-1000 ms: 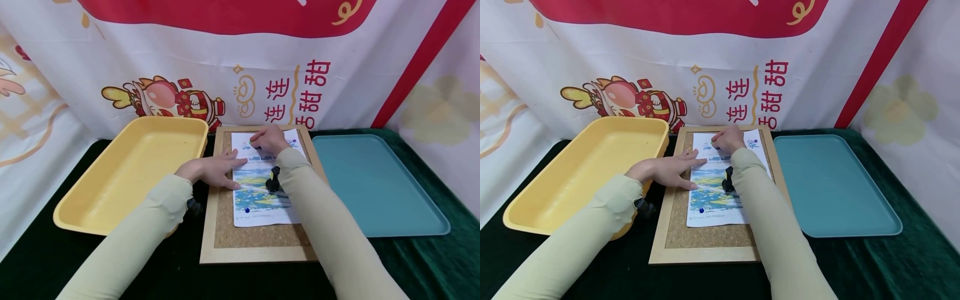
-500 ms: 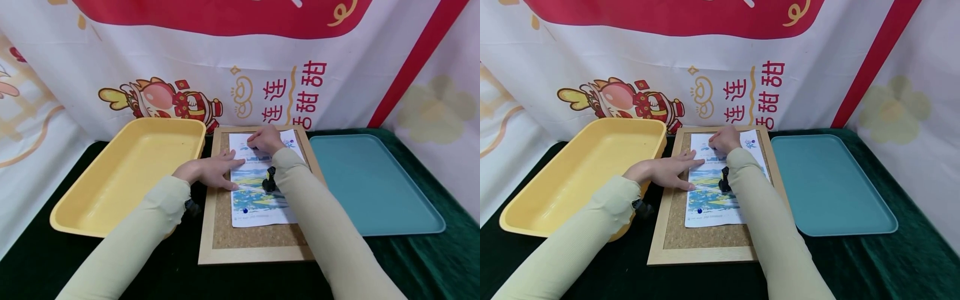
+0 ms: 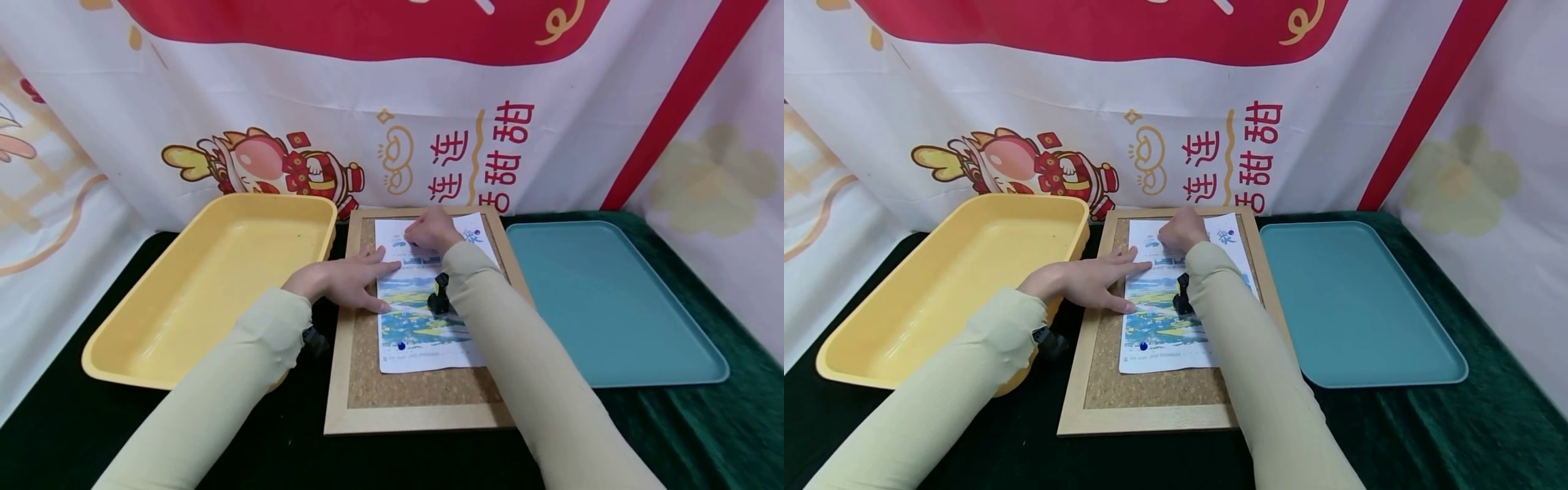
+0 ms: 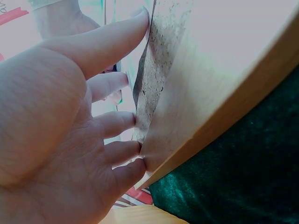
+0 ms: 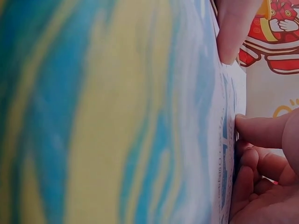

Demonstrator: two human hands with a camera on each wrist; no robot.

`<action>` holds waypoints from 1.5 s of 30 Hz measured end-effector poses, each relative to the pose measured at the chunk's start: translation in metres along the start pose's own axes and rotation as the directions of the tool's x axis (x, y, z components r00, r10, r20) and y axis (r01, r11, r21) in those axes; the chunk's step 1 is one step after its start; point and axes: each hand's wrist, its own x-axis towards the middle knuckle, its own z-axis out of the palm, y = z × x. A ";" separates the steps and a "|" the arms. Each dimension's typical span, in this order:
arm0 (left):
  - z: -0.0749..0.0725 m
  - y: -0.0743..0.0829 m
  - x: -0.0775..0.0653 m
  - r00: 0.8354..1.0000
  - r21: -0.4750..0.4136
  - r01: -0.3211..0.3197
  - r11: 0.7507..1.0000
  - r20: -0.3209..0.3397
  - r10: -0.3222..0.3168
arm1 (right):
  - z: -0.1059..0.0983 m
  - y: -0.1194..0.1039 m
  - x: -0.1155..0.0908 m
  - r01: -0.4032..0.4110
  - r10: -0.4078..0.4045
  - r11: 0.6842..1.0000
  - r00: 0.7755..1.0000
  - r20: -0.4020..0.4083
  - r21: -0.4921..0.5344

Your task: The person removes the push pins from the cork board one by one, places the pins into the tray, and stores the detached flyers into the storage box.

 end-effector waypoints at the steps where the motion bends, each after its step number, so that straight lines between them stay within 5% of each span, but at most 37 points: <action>1: 0.000 0.000 0.000 1.000 0.001 0.001 1.000 0.000 -0.001 | 0.000 0.000 0.000 0.001 -0.001 1.000 1.000 0.004 -0.010; 9: 0.000 0.002 0.000 1.000 0.008 0.011 1.000 0.000 -0.011 | -0.002 0.000 -0.002 0.018 -0.017 0.999 1.000 0.018 -0.040; 19: 0.000 0.001 -0.002 1.000 0.005 0.017 1.000 -0.006 -0.017 | -0.005 0.006 -0.003 0.074 -0.076 0.995 0.996 0.039 0.063; 31: 0.000 0.002 -0.004 1.000 -0.003 0.003 1.000 -0.010 -0.003 | -0.009 0.008 -0.009 0.015 -0.028 0.988 0.996 0.080 0.156; 45: 0.000 0.002 -0.003 1.000 -0.012 0.017 1.000 -0.007 -0.018 | -0.014 0.008 -0.010 0.023 -0.031 0.971 0.999 0.030 0.237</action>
